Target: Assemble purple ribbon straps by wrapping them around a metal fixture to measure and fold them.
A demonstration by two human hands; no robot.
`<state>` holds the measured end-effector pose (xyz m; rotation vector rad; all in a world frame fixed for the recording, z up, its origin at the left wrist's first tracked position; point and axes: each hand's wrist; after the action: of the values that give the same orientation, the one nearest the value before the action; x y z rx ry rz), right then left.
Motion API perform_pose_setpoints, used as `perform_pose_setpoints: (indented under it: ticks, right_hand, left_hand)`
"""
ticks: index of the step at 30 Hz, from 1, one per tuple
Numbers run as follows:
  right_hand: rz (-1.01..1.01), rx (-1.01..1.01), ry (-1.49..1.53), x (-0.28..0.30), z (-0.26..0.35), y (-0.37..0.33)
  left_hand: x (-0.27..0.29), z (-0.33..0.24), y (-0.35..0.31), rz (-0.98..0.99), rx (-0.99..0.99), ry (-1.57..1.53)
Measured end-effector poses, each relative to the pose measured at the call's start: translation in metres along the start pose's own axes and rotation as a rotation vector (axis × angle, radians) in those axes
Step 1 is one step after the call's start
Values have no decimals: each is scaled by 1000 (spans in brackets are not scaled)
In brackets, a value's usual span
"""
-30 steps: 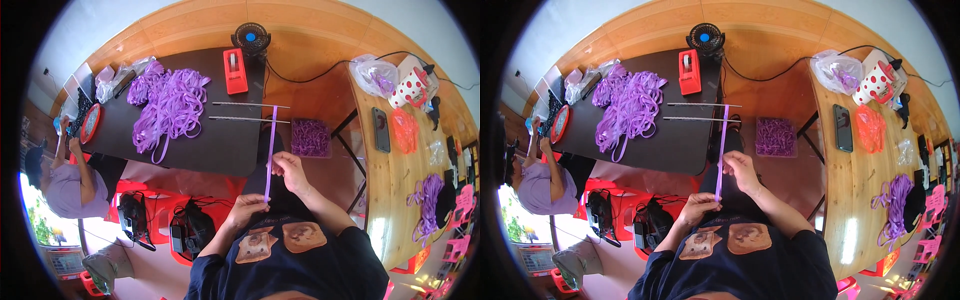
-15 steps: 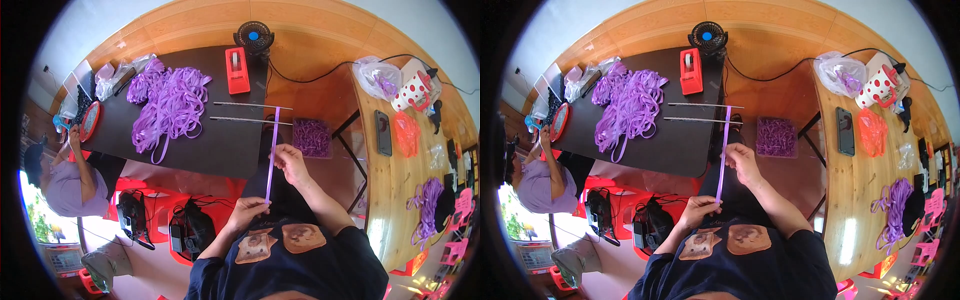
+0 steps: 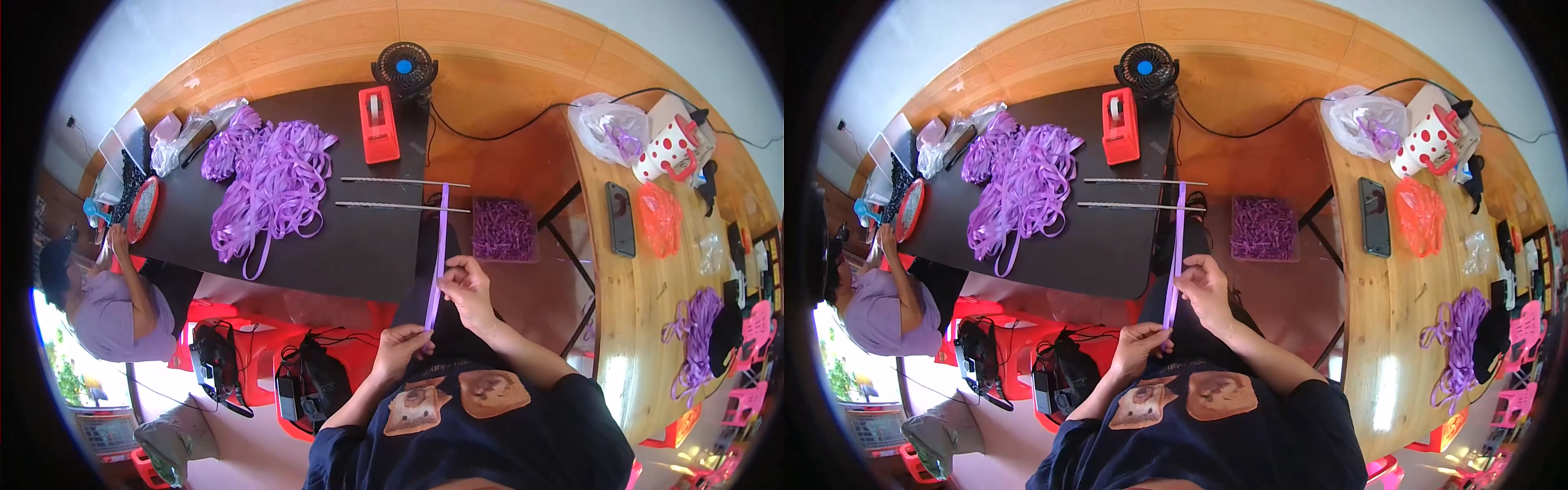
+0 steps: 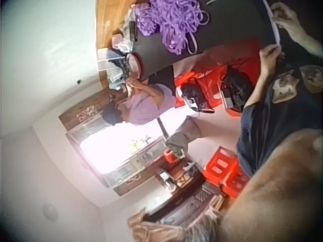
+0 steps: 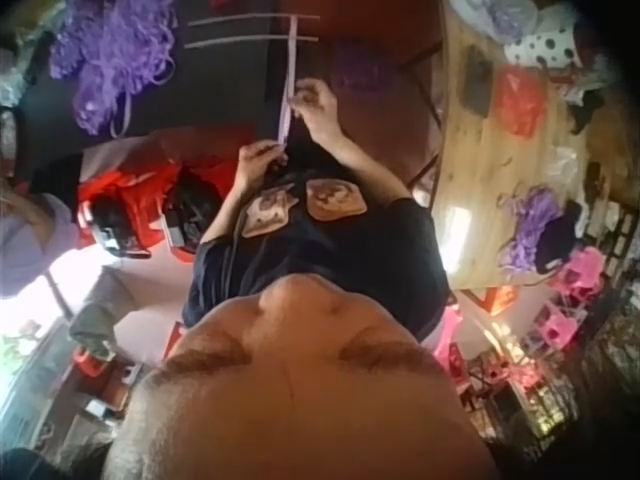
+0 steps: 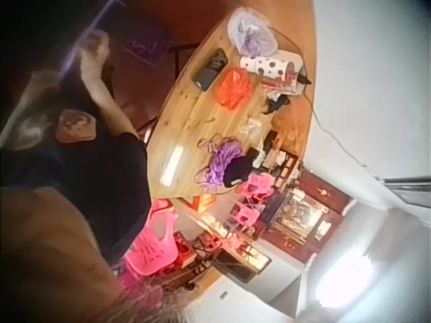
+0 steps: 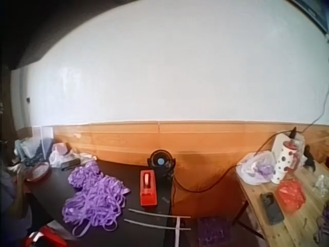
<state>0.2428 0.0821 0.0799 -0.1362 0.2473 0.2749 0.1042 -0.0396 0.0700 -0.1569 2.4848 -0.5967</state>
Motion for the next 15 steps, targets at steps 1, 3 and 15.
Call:
perform_pose_setpoints:
  ticks: [1, 3, 15]
  right_hand:
    - [-4, 15, -12, -1, -1, -2]
    - [-9, 27, -23, 0, -5, -6]
    - [-5, 38, -120, -1, -9, -6]
  left_hand:
    - [0, 1, 0, -12, -7, -9]
    - [-1, 1, 0, -17, -3, 6]
    - [-7, -2, -2, 1, -15, 123]
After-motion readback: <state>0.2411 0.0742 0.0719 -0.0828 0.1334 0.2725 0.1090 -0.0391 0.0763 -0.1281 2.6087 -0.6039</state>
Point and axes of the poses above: each hand's wrist, its own y-axis towards the middle knuckle, its own x-axis out of the back of the hand, z = x × y, and after that the axes turned 14 degrees about -y, right-handed
